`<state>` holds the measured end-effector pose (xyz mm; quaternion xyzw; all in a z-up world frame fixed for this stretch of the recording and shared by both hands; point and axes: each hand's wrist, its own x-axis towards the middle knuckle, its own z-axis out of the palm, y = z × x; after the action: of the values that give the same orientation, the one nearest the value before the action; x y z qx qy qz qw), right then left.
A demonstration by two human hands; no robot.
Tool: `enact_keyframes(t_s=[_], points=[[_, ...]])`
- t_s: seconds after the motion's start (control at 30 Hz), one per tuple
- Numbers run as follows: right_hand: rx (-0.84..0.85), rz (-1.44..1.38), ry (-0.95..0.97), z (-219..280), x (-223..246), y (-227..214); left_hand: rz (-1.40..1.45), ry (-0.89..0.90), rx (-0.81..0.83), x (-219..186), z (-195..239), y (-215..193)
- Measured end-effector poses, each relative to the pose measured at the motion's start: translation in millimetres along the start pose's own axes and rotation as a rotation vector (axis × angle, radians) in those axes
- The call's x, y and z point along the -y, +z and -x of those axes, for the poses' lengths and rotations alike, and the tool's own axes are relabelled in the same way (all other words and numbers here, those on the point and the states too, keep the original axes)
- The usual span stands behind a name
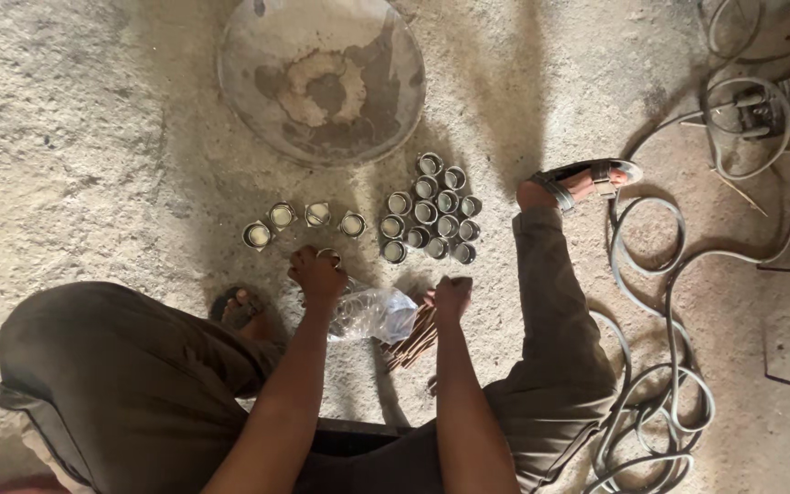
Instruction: The person takes metal rings from a plastic bag and inserts them into small metal caps arranged on the concrete floor. They then pick up the assembled components and place them into a large metal bowl.
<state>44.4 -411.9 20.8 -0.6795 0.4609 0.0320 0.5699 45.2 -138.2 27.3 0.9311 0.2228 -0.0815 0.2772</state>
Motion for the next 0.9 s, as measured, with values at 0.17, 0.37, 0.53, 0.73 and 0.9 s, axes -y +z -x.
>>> enact_keyframes(t_s=[0.17, 0.37, 0.53, 0.73, 0.9], points=[[0.168, -0.085, -0.074, 1.8, 5.7, 10.9, 0.077, -0.133, 0.069, 2.9, -7.7, -4.1], [0.162, 0.090, -0.242, 10.7, 5.2, 22.3, 0.068, -0.171, 0.030, 10.1, -18.5, 12.4], [0.100, 0.299, -0.372, 3.7, 1.7, 26.7, -0.012, -0.090, -0.011, 13.0, -11.4, 15.1], [0.115, 0.430, -0.204, -11.0, -13.9, 39.9, -0.031, -0.036, -0.205, -7.0, 7.2, -2.1], [0.052, 0.899, -0.383, -25.4, -9.8, 82.0, 0.103, 0.428, -0.107, -41.1, 11.3, -13.3]])
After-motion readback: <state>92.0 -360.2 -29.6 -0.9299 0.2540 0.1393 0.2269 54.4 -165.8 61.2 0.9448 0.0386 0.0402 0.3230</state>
